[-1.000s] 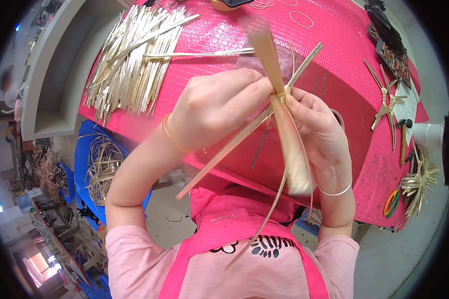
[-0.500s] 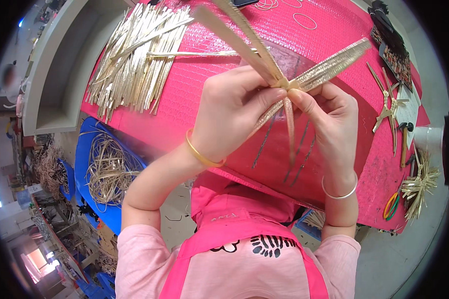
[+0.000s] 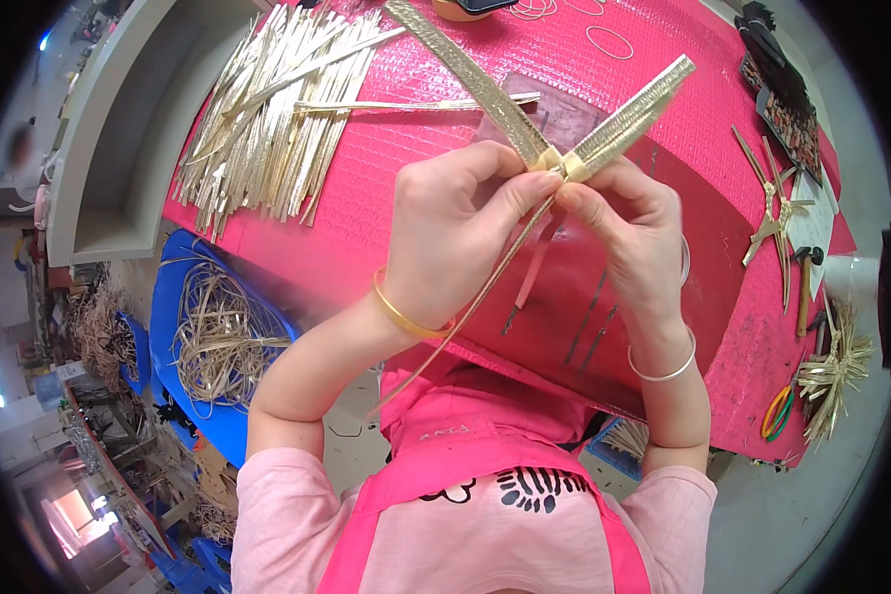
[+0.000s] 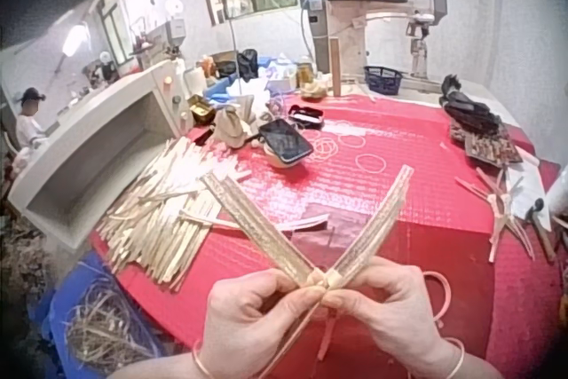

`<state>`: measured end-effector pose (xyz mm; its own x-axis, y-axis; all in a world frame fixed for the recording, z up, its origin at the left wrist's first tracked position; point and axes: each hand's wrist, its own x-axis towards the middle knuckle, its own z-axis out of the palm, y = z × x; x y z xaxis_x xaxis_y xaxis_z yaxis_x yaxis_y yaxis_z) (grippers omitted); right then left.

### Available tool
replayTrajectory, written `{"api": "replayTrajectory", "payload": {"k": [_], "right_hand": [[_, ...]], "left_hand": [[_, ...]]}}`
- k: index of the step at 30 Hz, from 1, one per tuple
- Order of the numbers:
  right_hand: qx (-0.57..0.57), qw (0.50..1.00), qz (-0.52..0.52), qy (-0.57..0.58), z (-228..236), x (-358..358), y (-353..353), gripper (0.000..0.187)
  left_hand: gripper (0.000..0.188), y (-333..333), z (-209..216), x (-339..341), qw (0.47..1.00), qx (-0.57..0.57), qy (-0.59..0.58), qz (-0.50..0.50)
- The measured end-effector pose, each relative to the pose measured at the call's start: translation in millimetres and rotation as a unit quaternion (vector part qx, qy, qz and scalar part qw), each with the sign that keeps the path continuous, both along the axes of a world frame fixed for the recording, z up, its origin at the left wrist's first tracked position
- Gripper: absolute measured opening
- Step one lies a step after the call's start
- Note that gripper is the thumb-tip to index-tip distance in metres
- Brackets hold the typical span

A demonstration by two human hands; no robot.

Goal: The recorder is weaving gold-colored strips into a complex star-shaped ornament.

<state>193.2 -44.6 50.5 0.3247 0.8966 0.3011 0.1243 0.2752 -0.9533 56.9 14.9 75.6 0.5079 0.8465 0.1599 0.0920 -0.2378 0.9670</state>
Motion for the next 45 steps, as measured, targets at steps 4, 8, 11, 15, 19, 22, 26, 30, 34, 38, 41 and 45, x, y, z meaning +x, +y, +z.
{"api": "replayTrajectory", "payload": {"k": [4, 8, 11, 15, 19, 22, 26, 30, 34, 38, 41, 45], "right_hand": [[0.092, 0.924, -0.093, -0.36, 12.3, 2.7, -1.9, 0.01], [0.136, 0.893, -0.158, -0.399, 13.8, -5.1, -0.9, 0.008], [0.192, 0.891, -0.196, -0.361, 9.5, -8.3, -1.4, 0.009], [0.019, 0.989, -0.101, -0.111, 17.2, -19.9, -12.7, 0.009], [-0.041, 0.998, -0.02, 0.051, 16.8, -8.4, -13.8, 0.012], [-0.139, 0.97, 0.059, 0.192, 19.5, -1.0, -14.4, 0.015], [-0.182, 0.958, 0.088, 0.202, 14.5, 5.8, -11.7, 0.015], [-0.162, 0.985, 0.062, 0.009, 9.5, 8.7, -8.6, 0.014], [-0.158, 0.982, 0.094, -0.052, 10.4, 20.2, -6.2, 0.015], [-0.26, 0.943, 0.183, 0.092, 18.5, 30.9, -1.6, 0.019], [-0.256, 0.936, 0.159, 0.184, 18.0, 22.3, 0.7, 0.022], [-0.232, 0.961, 0.104, 0.107, -3.0, 17.6, 3.8, 0.026]], "left_hand": [[0.018, 11.7, 5.2, -2.3, 0.936, 0.328, 0.128, -0.03], [0.025, 25.2, 25.5, -0.1, 0.923, -0.341, 0.003, -0.177], [0.026, 22.9, 12.8, 0.3, 0.871, -0.43, -0.111, -0.212], [0.02, 3.0, 5.3, 2.8, 0.958, -0.258, -0.107, -0.065], [0.014, -7.2, -7.1, 9.7, 0.983, -0.116, -0.137, -0.032], [0.012, -0.1, -2.8, 1.7, 0.984, -0.133, -0.089, -0.082], [0.014, 18.5, 8.9, -5.7, 0.968, -0.172, 0.061, -0.17], [0.016, 23.9, 14.2, -7.9, 0.962, -0.089, 0.16, -0.201], [0.01, 21.0, -9.7, -2.8, 0.921, 0.345, 0.15, -0.103], [0.009, 8.2, -22.2, 1.6, 0.868, 0.472, 0.152, -0.023], [0.011, 8.1, -25.6, 4.1, 0.878, 0.466, 0.11, 0.018], [0.007, 4.3, -13.9, 4.6, 0.982, 0.176, 0.061, -0.021]]}}
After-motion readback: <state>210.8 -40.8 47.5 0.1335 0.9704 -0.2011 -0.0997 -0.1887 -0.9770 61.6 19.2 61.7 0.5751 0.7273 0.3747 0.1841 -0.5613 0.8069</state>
